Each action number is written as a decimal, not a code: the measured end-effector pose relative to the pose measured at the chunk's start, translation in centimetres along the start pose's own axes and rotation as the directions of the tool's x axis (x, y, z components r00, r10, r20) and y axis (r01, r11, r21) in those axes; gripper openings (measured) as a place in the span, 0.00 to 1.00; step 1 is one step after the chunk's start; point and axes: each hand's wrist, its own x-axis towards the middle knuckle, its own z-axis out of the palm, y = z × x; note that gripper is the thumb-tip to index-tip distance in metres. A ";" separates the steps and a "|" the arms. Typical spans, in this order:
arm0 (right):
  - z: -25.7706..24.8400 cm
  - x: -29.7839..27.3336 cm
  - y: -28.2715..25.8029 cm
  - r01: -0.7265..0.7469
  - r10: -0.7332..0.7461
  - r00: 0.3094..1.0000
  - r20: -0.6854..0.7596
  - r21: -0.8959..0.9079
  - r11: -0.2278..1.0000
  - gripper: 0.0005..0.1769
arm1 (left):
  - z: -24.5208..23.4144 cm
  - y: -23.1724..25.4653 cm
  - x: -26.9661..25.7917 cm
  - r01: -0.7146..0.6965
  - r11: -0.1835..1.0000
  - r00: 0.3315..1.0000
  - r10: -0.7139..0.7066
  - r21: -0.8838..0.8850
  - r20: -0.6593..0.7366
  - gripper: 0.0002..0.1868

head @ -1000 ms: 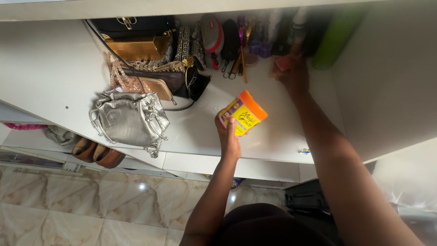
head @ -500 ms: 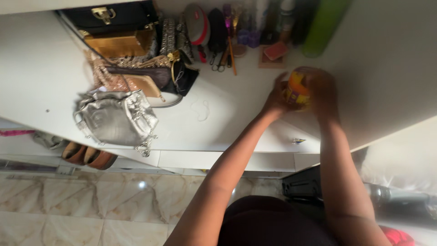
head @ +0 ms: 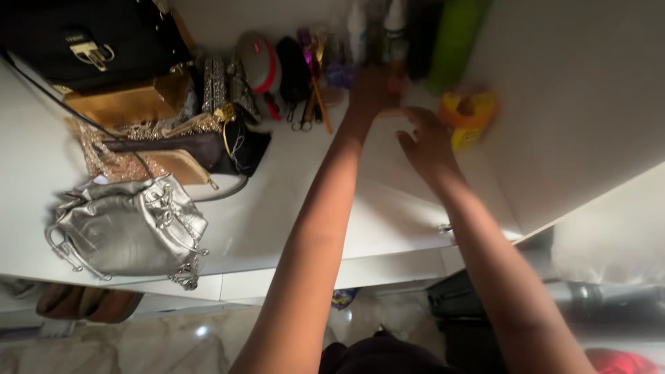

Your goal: The person organizes items on a white shelf, moving several handbags, a pair of glasses in a case, a container, and other small accessories to different positions within the shelf space.

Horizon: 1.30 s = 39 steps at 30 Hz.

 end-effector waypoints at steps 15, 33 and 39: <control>7.4 5.6 4.3 -0.265 0.311 0.949 -0.058 -0.680 0.683 0.25 | -6.9 1.4 -2.8 -0.094 0.995 0.981 0.085 0.041 0.172 0.24; 5.3 5.2 0.2 -0.353 0.367 0.925 -0.097 -0.575 0.738 0.31 | -3.9 -0.4 3.8 0.284 0.958 0.952 -0.278 0.035 -0.125 0.28; 6.1 5.3 2.1 -0.301 0.296 0.949 -0.110 -0.598 0.743 0.25 | -7.3 0.5 3.3 0.221 0.972 0.968 -0.208 0.084 -0.141 0.30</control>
